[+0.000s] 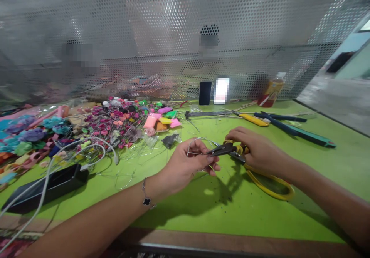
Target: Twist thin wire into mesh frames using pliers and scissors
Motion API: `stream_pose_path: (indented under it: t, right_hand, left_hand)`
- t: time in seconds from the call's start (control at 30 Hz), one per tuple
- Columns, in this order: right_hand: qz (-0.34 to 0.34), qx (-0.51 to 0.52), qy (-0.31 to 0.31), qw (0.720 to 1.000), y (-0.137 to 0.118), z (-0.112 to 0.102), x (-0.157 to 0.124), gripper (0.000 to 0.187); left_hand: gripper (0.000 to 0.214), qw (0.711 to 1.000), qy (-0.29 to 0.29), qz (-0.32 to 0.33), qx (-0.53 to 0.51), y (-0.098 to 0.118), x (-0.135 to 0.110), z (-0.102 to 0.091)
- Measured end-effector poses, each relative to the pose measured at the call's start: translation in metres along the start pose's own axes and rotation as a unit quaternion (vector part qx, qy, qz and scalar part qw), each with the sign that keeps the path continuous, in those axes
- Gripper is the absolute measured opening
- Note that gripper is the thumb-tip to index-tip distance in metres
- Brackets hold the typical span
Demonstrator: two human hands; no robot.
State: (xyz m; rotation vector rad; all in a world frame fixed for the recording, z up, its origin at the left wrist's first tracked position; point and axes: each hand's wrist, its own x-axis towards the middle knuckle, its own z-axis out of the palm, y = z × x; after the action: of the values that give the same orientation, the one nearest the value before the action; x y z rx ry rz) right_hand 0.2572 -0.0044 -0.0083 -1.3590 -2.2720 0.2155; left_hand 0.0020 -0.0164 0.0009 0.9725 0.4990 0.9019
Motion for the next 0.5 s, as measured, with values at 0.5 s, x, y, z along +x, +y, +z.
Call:
stream_pose_path:
  t: [0.5]
  right_hand:
    - [0.096, -0.236, 0.007, 0.967, -0.035, 0.003, -0.009, 0.021]
  left_hand:
    - [0.019, 0.869, 0.227, 0.192, 0.395, 0.002, 0.002, -0.013]
